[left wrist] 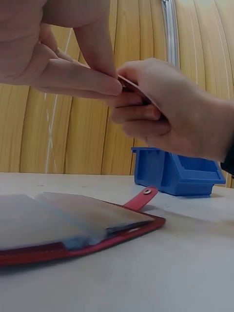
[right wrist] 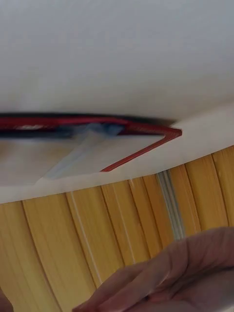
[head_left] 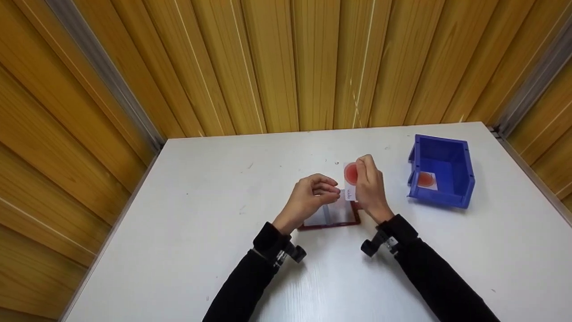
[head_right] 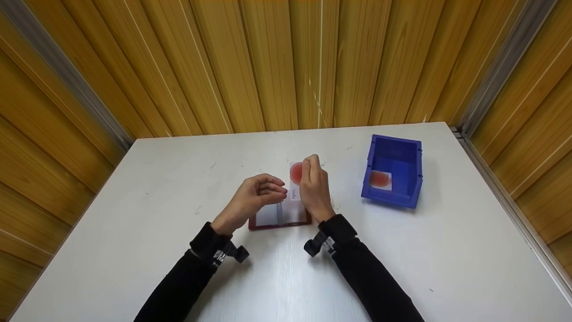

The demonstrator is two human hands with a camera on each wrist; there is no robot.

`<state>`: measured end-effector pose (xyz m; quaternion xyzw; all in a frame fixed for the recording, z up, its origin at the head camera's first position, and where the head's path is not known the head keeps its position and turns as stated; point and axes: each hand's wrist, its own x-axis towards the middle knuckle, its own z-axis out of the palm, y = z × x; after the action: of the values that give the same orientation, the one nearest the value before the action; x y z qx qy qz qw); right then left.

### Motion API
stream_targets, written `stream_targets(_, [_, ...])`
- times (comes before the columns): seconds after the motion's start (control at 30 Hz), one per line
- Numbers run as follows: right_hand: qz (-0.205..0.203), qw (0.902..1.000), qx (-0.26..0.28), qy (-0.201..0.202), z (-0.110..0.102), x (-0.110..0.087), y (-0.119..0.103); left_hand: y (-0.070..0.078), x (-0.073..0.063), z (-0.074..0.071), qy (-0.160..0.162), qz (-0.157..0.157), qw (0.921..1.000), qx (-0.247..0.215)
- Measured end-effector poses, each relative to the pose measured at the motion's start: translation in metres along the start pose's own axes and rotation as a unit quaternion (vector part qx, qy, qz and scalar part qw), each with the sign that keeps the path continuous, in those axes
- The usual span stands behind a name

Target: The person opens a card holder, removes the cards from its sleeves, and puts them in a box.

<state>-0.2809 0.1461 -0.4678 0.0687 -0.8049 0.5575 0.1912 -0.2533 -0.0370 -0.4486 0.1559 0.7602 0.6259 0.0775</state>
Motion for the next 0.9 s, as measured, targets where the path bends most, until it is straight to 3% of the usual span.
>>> stream_targets(0.07, [0.007,0.9998,-0.003,0.018,-0.009,0.007,0.0,-0.007,0.002,-0.004,0.009,0.028,0.9955,0.09])
stream_targets(0.1, [0.01,0.9996,-0.004,0.026,-0.014,0.01,0.001,-0.012,0.003,-0.006,0.011,0.041,0.9882,0.147])
stream_targets(0.17, [0.017,0.9987,-0.005,0.047,-0.025,0.017,0.001,-0.022,0.005,-0.01,0.007,0.057,0.9618,0.268])
stream_targets(0.23, [0.024,0.9972,-0.006,0.07,-0.036,0.022,0.0,-0.03,0.006,-0.014,-0.01,0.063,0.9273,0.369])
stream_targets(0.3, [0.029,0.9954,0.003,0.091,-0.047,0.026,-0.002,-0.034,0.006,-0.016,-0.04,0.061,0.8999,0.43])
stream_targets(0.37, [0.029,0.993,0.015,0.113,-0.057,0.03,-0.005,-0.036,0.005,-0.017,-0.06,0.062,0.8828,0.462])
stream_targets(0.57, [0.031,0.9871,0.022,0.155,-0.079,0.04,-0.01,-0.037,0.002,-0.018,-0.065,0.083,0.8707,0.48])
stream_targets(0.77, [0.053,0.9851,0.004,0.164,-0.094,0.046,-0.007,-0.036,0.0,-0.016,-0.057,0.085,0.8689,0.484])
stream_targets(0.9, [0.077,0.982,-0.037,0.169,-0.118,0.051,0.001,-0.036,0.001,-0.012,-0.056,0.082,0.8662,0.49])
